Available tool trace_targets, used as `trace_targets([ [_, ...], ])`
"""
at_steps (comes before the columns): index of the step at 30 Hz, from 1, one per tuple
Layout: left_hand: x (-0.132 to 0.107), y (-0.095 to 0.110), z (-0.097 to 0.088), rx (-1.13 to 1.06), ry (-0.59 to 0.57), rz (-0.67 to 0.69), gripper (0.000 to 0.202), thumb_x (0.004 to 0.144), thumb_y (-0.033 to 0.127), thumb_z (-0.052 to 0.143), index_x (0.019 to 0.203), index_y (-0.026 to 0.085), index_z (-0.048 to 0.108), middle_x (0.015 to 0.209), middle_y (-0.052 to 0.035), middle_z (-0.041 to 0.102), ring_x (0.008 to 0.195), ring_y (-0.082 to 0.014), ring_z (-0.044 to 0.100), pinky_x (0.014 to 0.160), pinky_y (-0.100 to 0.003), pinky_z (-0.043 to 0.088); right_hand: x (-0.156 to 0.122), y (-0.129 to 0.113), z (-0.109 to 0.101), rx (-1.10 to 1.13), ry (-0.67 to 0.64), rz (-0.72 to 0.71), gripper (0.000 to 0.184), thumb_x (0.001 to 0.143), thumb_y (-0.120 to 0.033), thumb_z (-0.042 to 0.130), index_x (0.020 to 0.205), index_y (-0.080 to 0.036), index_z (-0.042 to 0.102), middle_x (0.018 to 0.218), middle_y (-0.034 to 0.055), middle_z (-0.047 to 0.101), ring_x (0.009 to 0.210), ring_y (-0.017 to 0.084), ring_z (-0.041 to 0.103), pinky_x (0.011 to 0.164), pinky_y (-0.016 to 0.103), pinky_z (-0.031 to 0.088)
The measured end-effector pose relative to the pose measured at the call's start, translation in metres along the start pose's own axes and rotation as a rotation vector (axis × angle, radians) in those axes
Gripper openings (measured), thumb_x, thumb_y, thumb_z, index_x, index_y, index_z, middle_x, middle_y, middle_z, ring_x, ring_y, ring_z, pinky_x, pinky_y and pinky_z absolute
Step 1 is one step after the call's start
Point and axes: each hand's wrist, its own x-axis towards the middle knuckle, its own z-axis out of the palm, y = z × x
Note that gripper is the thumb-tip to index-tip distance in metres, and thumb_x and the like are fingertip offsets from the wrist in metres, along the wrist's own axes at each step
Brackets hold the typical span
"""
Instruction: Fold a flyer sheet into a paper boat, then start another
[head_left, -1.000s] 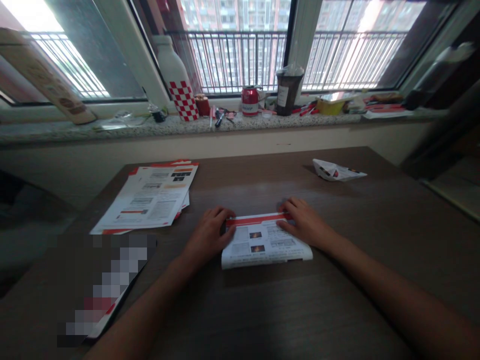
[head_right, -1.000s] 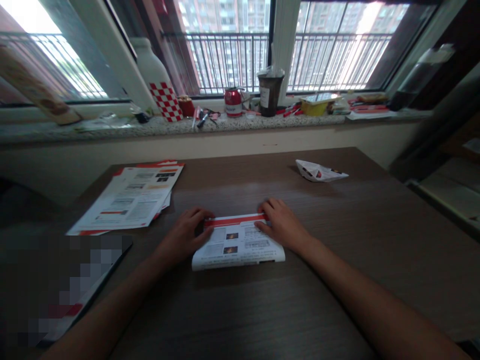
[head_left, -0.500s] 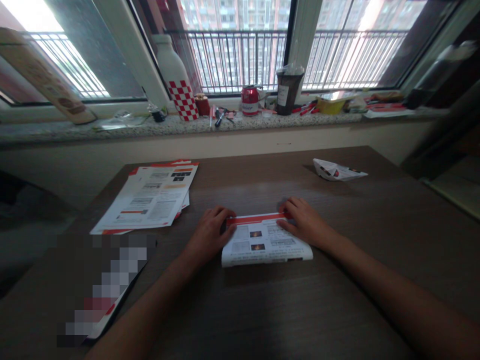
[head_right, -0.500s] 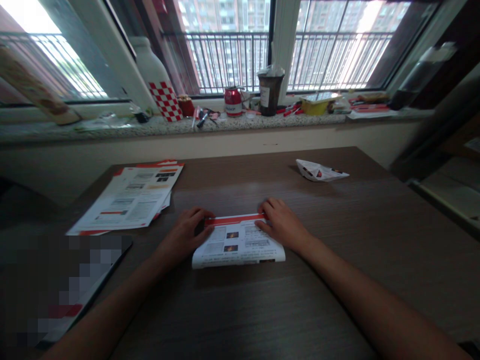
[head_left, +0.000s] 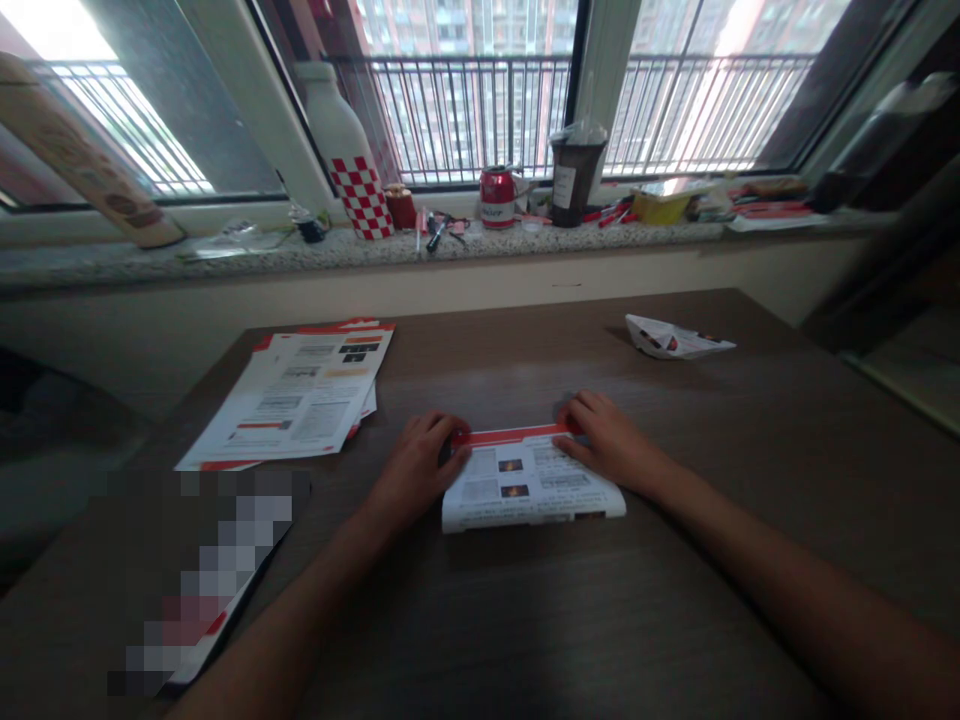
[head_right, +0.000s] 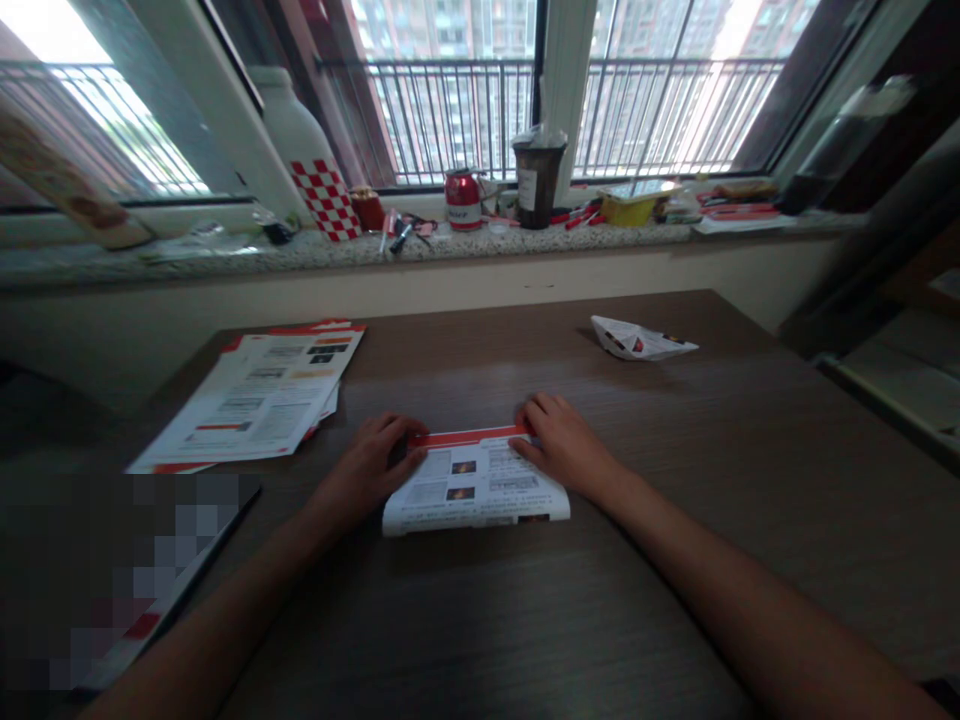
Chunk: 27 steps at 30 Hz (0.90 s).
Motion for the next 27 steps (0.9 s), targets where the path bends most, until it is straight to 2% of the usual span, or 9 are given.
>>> trace_targets([
  [27, 0.0036, -0.0031, 0.0020, 0.003, 0.012, 0.002, 0.013, 0.097, 0.026, 0.060, 0.107, 0.021, 0.066, 0.111, -0.0094, 0.065, 0.104, -0.0290, 0.060, 0.092, -0.045, 0.050, 0.0006, 0.0009, -0.0006, -0.008, -0.008, -0.021, 0.011, 0.098, -0.028, 0.066, 0.105, -0.021, 0.059, 0.109, 0.0100, 0.063, 0.101, 0.028, 0.058, 0.088, 0.041, 0.048],
])
